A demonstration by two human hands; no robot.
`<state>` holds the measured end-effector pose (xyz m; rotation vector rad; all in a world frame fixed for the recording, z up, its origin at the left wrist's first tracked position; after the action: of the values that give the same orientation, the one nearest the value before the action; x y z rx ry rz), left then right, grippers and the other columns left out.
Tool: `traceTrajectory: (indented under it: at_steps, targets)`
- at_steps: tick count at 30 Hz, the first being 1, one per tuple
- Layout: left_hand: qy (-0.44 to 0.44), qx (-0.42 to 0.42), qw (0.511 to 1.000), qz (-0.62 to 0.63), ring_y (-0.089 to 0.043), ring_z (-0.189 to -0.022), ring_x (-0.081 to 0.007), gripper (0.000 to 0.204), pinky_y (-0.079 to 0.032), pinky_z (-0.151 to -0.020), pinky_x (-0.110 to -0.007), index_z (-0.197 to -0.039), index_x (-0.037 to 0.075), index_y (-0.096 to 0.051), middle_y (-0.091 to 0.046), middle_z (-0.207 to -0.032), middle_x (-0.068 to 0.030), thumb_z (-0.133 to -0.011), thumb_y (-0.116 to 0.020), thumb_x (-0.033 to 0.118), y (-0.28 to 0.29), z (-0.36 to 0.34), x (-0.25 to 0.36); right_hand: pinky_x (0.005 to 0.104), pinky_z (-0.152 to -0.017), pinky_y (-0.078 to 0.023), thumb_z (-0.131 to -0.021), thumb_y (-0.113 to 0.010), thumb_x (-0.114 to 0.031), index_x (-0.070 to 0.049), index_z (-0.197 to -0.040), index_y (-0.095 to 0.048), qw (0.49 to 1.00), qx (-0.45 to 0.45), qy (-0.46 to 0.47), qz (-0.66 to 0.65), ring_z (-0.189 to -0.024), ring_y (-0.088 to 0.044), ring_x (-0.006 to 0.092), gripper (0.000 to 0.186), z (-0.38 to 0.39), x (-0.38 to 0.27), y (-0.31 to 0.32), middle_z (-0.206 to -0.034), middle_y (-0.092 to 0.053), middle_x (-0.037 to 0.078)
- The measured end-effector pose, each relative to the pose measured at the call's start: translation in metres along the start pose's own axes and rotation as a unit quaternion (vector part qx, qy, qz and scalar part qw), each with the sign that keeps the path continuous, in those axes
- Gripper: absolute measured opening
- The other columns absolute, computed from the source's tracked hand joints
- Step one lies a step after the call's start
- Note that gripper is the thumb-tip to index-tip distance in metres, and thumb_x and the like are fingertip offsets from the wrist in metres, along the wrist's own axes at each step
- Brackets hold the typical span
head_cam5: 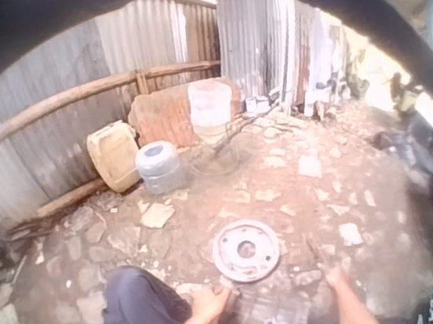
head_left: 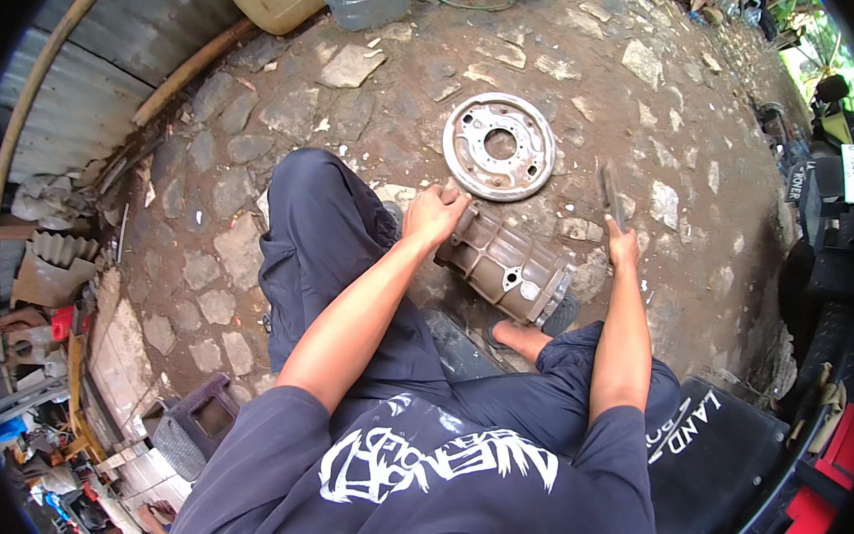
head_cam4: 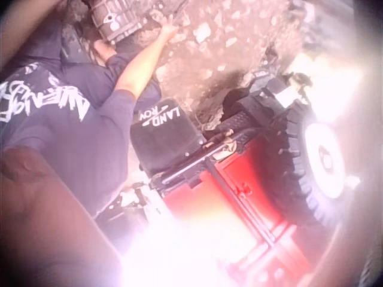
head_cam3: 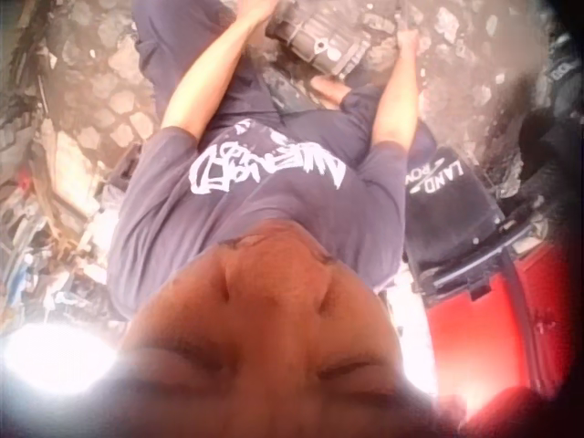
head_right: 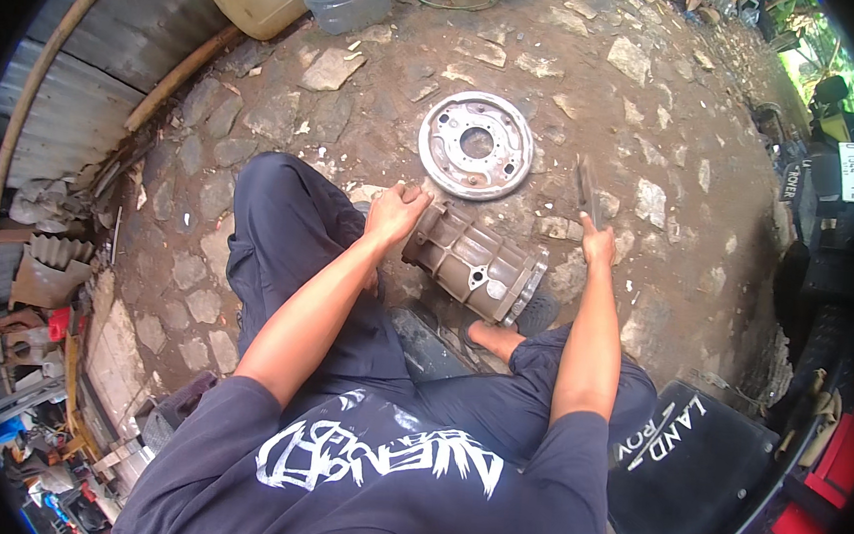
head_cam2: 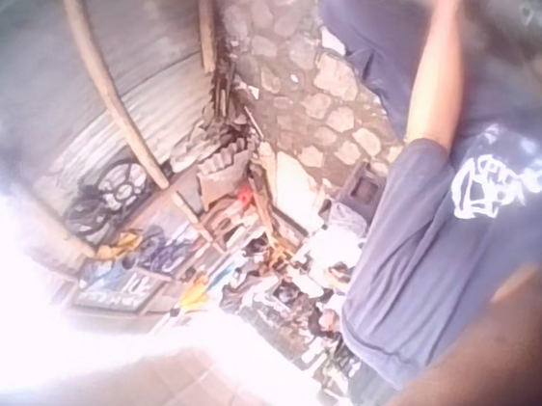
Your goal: The person sits on the ground and uses a metal file to scrape and smooth the surface of a mechanical housing. They repeatedly reposition the part and file different areas, occasionally pausing to inspect the surface.
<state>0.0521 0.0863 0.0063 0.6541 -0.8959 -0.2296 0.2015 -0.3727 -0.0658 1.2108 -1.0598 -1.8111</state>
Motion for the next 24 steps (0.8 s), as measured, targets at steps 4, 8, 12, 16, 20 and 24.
traceTrajectory:
  at_steps: [4, 8, 12, 16, 20, 24]
  targets:
    - [0.065, -0.013, 0.997, 0.029, -0.064, -0.124, -0.0412, 0.067, -0.049, -0.106, -0.047, -0.128, -0.002, -0.069, -0.067, -0.128, -0.0301, -0.087, -0.066, 0.051, -0.021, -0.009, -0.021, 0.0431, -0.085, -0.053, -0.095, -0.064, -0.059, 0.001, -0.109, -0.070, 0.954, -0.204, -0.069, -0.211, -0.093, -0.070, 0.0299, 0.061, 0.059, -0.062, 0.051, -0.092, -0.072, 0.019]
    - [0.062, -0.045, 0.993, 0.092, -0.059, -0.131, -0.0410, 0.065, -0.043, -0.113, -0.045, -0.132, 0.003, -0.069, -0.062, -0.138, -0.0291, -0.091, -0.059, 0.053, -0.054, -0.021, -0.057, 0.0426, -0.093, -0.052, -0.101, -0.061, -0.050, -0.006, -0.144, -0.056, 0.980, -0.109, 0.063, -0.154, -0.105, -0.069, 0.0294, 0.062, 0.195, -0.152, 0.104, -0.109, -0.073, 0.019]
    - [0.066, -0.080, 0.990, 0.100, -0.052, -0.138, -0.0444, 0.074, -0.039, -0.116, -0.046, -0.140, 0.005, -0.063, -0.057, -0.144, -0.0295, -0.092, -0.056, 0.061, -0.096, -0.041, -0.097, 0.0419, -0.107, -0.048, -0.104, -0.058, -0.035, -0.014, -0.158, -0.045, 0.965, -0.171, 0.160, -0.120, -0.128, -0.064, 0.0363, 0.059, 0.280, -0.190, 0.071, -0.139, -0.064, 0.024]
    - [0.085, -0.091, 0.977, 0.171, -0.052, -0.138, -0.0403, 0.065, -0.038, -0.116, -0.046, -0.140, 0.003, -0.062, -0.059, -0.142, -0.0281, -0.096, -0.057, 0.051, -0.088, -0.025, -0.078, 0.0431, -0.088, -0.056, -0.102, -0.056, -0.028, -0.004, -0.154, -0.046, 0.975, -0.171, 0.139, -0.032, -0.090, -0.077, 0.0343, 0.059, 0.318, -0.224, 0.059, -0.074, -0.073, 0.020]
    - [0.084, -0.135, 0.949, 0.274, -0.053, -0.138, -0.0401, 0.068, -0.038, -0.115, -0.045, -0.145, 0.003, -0.057, -0.058, -0.145, -0.0270, -0.097, -0.057, 0.050, -0.118, -0.035, -0.090, 0.0470, -0.084, -0.056, -0.102, -0.056, -0.025, -0.002, -0.153, -0.047, 0.975, -0.167, 0.146, 0.030, -0.086, -0.076, 0.0378, 0.057, 0.328, -0.244, 0.051, -0.068, -0.070, 0.020]
    - [0.081, -0.137, 0.932, 0.325, -0.051, -0.140, -0.0407, 0.071, -0.038, -0.116, -0.044, -0.146, 0.000, -0.056, -0.056, -0.148, -0.0273, -0.097, -0.056, 0.051, -0.147, -0.054, -0.101, 0.0544, -0.088, -0.054, -0.101, -0.058, -0.023, -0.001, -0.152, -0.047, 0.967, -0.135, 0.173, 0.130, -0.093, -0.072, 0.0483, 0.057, 0.326, -0.254, 0.023, -0.086, -0.072, 0.031]
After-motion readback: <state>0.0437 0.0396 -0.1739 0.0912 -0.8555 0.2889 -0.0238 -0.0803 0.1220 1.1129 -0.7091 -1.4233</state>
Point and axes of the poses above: each hand's wrist, its own z-axis away from the middle knuckle, its own y-axis out of the back of the hand, x = y × z, the point moved 9 cm from there along -z, towards the middle knuckle
